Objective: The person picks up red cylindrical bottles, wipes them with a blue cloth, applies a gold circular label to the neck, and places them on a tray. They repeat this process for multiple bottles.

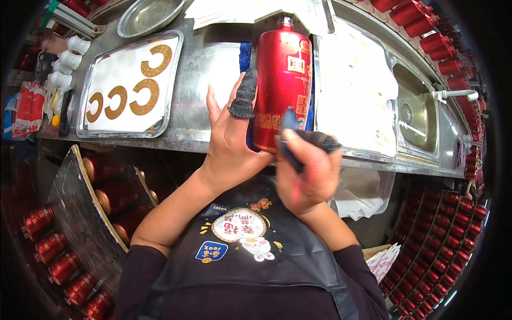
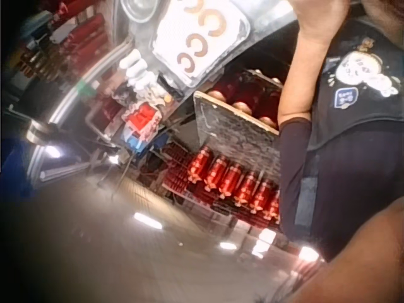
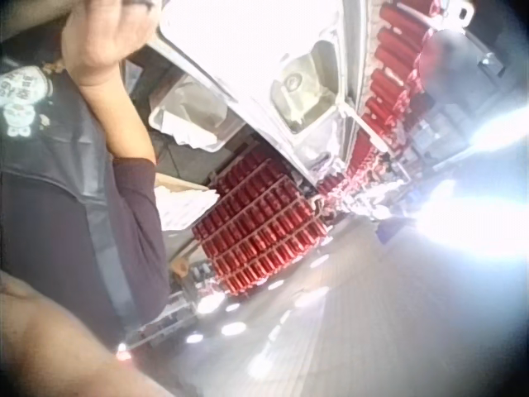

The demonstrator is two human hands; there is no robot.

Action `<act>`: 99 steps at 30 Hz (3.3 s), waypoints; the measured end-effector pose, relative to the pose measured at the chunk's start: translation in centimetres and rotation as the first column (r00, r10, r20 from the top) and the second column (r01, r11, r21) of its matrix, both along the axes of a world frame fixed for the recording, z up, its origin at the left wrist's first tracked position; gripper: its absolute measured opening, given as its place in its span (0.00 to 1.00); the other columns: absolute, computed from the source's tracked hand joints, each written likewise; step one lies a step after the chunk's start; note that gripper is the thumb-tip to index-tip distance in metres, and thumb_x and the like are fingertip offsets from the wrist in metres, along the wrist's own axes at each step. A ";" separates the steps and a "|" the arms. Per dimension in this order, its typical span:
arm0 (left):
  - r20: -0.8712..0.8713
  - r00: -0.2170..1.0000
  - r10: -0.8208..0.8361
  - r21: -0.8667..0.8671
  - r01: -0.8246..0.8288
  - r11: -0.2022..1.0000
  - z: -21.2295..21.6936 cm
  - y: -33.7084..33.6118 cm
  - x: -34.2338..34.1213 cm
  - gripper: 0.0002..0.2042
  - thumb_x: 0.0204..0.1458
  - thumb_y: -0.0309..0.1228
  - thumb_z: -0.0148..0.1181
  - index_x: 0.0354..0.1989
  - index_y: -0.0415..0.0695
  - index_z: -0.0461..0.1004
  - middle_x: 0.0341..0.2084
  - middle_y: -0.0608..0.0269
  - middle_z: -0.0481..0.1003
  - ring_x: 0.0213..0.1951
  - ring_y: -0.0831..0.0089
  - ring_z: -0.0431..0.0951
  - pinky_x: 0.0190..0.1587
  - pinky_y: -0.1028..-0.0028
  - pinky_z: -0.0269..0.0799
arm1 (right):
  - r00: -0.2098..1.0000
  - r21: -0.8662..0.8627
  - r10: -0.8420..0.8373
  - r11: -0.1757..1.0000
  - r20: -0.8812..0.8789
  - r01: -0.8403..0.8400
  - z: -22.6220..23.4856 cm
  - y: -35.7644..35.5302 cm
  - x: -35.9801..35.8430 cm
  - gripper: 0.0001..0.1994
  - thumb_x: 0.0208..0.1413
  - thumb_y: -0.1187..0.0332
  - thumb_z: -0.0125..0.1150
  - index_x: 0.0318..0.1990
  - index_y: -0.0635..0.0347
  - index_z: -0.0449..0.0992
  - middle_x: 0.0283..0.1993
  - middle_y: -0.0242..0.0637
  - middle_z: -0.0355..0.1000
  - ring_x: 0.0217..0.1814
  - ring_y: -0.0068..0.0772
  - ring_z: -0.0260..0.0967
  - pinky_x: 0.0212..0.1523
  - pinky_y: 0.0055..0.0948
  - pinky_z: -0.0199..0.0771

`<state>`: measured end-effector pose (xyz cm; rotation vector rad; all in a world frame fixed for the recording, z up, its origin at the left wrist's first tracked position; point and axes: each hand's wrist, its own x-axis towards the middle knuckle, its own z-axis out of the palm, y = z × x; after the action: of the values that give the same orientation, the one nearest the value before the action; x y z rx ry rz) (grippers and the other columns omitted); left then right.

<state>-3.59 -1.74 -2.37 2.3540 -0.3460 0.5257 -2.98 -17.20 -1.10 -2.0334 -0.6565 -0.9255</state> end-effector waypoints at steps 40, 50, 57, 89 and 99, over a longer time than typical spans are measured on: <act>0.113 0.985 0.130 -0.126 -0.115 0.985 -1.3 -0.3 -1.1 0.38 0.45 0.39 0.72 0.66 0.40 0.67 0.63 0.48 0.68 0.69 0.54 0.64 0.71 0.39 0.23 | 0.917 -0.132 0.384 0.909 -0.110 -0.396 2.9 -1.4 -0.4 0.21 0.39 0.84 0.74 0.44 0.58 0.83 0.37 0.40 0.78 0.35 0.38 0.74 0.38 0.34 0.76; 0.048 0.997 0.059 -0.181 -0.050 0.982 -0.3 -0.6 -1.2 0.36 0.45 0.33 0.72 0.65 0.40 0.67 0.61 0.56 0.73 0.67 0.58 0.67 0.70 0.36 0.26 | 0.956 0.001 0.244 0.969 -0.161 -0.247 3.2 -2.0 0.6 0.22 0.37 0.82 0.71 0.44 0.57 0.83 0.35 0.36 0.77 0.33 0.42 0.74 0.38 0.34 0.77; 0.024 0.998 0.062 -0.147 -0.058 0.988 -0.8 -0.6 -1.7 0.44 0.41 0.34 0.77 0.68 0.37 0.62 0.63 0.52 0.71 0.64 0.56 0.71 0.73 0.42 0.31 | 0.909 0.166 0.134 0.983 -0.394 -0.072 0.0 -4.8 0.7 0.21 0.38 0.85 0.74 0.42 0.57 0.82 0.37 0.35 0.78 0.37 0.37 0.75 0.41 0.33 0.77; -0.022 1.000 0.005 -0.105 -0.007 0.994 0.8 -1.3 -0.5 0.54 0.41 0.41 0.78 0.73 0.33 0.48 0.72 0.42 0.53 0.70 0.44 0.57 0.70 0.37 0.33 | 0.769 0.348 0.485 0.867 -0.416 -0.358 3.6 -2.4 9.3 0.08 0.50 0.76 0.68 0.38 0.63 0.79 0.36 0.42 0.78 0.36 0.30 0.75 0.37 0.30 0.75; -0.245 0.967 -0.066 -0.101 0.042 0.994 -0.3 0.8 -0.8 0.51 0.45 0.48 0.74 0.73 0.36 0.51 0.72 0.44 0.54 0.73 0.52 0.53 0.71 0.39 0.24 | 0.824 0.085 0.533 0.846 -0.193 -0.527 3.0 -2.6 9.4 0.10 0.48 0.78 0.66 0.40 0.60 0.81 0.33 0.37 0.76 0.36 0.38 0.76 0.39 0.34 0.77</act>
<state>-4.42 -0.97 -2.65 2.2777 -0.2617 0.2120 6.44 -19.76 1.88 -1.7447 -1.0155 -0.3797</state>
